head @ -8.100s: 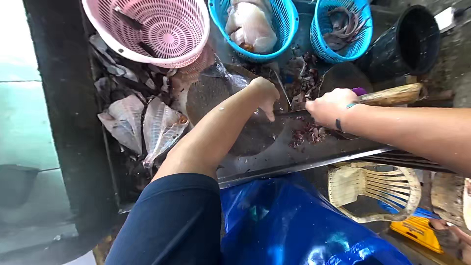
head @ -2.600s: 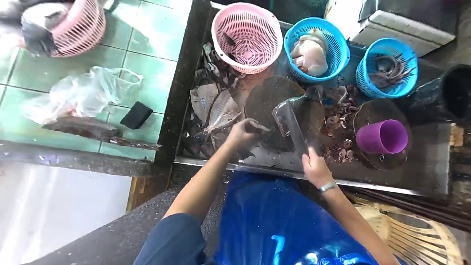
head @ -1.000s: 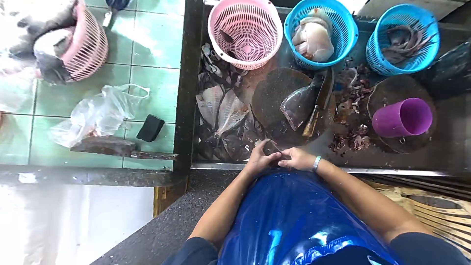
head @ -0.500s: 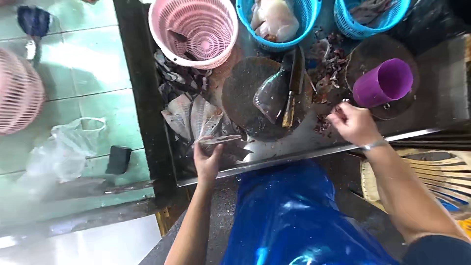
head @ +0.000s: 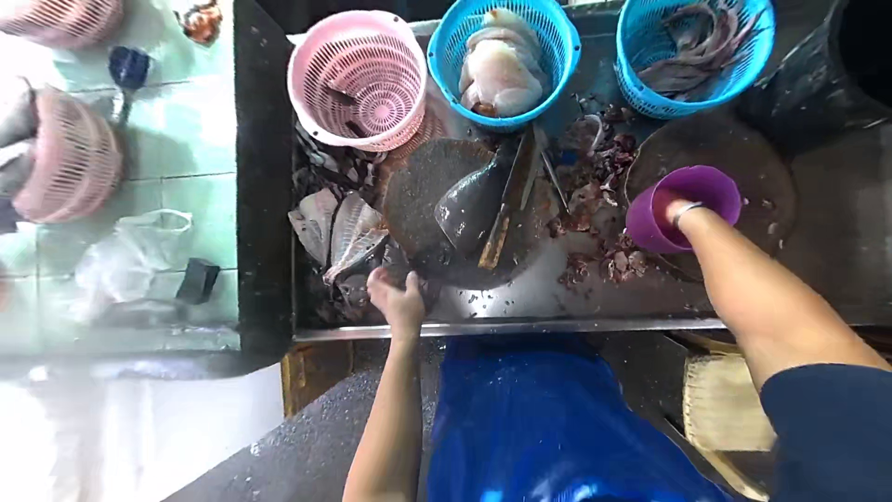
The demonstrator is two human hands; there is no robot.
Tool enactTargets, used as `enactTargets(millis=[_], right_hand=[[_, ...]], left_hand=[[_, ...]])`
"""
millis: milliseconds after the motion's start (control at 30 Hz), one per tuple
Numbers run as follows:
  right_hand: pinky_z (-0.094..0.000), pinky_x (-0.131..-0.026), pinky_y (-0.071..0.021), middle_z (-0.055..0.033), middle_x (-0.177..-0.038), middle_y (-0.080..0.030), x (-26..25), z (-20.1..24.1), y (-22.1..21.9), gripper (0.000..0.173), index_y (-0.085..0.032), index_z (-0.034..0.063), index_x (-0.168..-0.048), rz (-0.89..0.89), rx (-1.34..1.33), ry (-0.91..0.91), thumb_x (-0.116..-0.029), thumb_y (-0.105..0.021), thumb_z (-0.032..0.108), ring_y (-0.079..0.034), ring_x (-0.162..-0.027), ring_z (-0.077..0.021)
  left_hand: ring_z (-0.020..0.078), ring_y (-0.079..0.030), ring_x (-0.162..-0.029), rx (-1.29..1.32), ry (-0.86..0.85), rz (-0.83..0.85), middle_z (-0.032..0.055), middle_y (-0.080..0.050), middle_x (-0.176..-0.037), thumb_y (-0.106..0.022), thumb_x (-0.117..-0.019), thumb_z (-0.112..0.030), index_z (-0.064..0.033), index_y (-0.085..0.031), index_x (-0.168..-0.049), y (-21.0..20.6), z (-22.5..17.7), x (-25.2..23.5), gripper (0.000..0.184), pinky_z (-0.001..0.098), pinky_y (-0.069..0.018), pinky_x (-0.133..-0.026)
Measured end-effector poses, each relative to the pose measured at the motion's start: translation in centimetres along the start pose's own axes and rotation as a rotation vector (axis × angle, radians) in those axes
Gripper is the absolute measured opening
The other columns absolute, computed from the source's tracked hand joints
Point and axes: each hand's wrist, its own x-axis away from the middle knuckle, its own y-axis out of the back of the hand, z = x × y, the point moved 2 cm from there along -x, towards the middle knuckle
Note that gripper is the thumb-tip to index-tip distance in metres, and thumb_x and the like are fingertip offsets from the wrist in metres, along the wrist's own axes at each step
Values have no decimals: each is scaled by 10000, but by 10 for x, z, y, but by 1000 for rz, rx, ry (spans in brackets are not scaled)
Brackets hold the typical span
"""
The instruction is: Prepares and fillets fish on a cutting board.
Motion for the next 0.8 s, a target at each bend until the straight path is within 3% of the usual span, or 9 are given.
enactTargets(millis=[67,167,233,333,433,500,567,700,800], right_hand=[[-738,-1026,-415,-334,-1249,-648,-1,-36,-8,371,-687,-76,-1188,7,-122,-40,-968,-707,223,-588,-1234,-512],[-737,-1007,-437,-368,-1228,-639,35,-44,20,323,-677,-133,-1106,-170,-250,-184,-1000,-630,168,-590,-1218,-536],[-727,-1033,-424,-376,-1295,-610,82,-12,50,440,-662,-133,-1155,-417,-364,-220,-1093,-437,241,-556,-1279,-543],[-656,-1022,-476,-325,-1312,-594,125,83,64,371,-680,-63,-1139,-665,-478,-72,-1016,-523,250,-562,-1280,-482],[-654,-973,-515,-282,-1333,-589,101,202,33,497,-614,24,-1310,-489,-670,135,-904,-683,301,-592,-1239,-449],[-678,-991,-499,-316,-1444,-497,84,265,15,752,-475,29,-1471,-267,-751,155,-909,-736,455,-546,-1284,-500],[-674,-970,-510,-329,-1513,-422,77,298,10,949,-298,65,-1600,-156,-735,60,-873,-786,431,-503,-1316,-532],[-616,-835,-582,-369,-1460,-434,93,295,27,1058,-89,127,-1636,-66,-822,-97,-814,-754,111,-648,-1119,-496],[-666,-783,-568,-311,-1287,-593,101,251,16,852,-269,188,-1584,-233,-1099,-50,-853,-701,123,-682,-984,-479]], left_hand=[[435,-472,-1353,-22,-80,54,298,-505,-1437,-655,-969,-334,32,-454,-1453,-3,-47,-6,639,570,-384,-1134],[460,-465,-1364,-148,-202,158,265,-513,-1460,-643,-978,-369,-22,-522,-1437,-27,-101,-50,588,633,-393,-1106],[499,-405,-1408,-281,-202,253,248,-458,-1532,-618,-984,-484,-54,-496,-1489,-49,-120,-81,674,717,-360,-1070],[485,-417,-1405,-379,-129,430,224,-509,-1490,-688,-883,-652,-108,-595,-1415,-78,-133,-116,766,760,-334,-1074],[416,-651,-1140,-330,-160,598,237,-681,-1190,-826,-767,-618,-53,-613,-1314,-86,-145,-133,815,669,-503,-976],[404,-660,-1113,-262,-163,669,242,-685,-1165,-876,-752,-533,-34,-616,-1299,-85,-147,-134,785,646,-511,-975],[388,-662,-1107,-155,-119,688,243,-676,-1178,-892,-767,-459,-28,-597,-1310,-85,-141,-134,753,617,-526,-965],[341,-691,-999,86,-21,677,232,-685,-1125,-869,-813,-421,-14,-564,-1325,-79,-110,-135,722,555,-575,-878],[299,-707,-966,211,3,682,212,-690,-1106,-816,-882,-390,-14,-531,-1336,-74,-110,-112,655,504,-600,-861]])
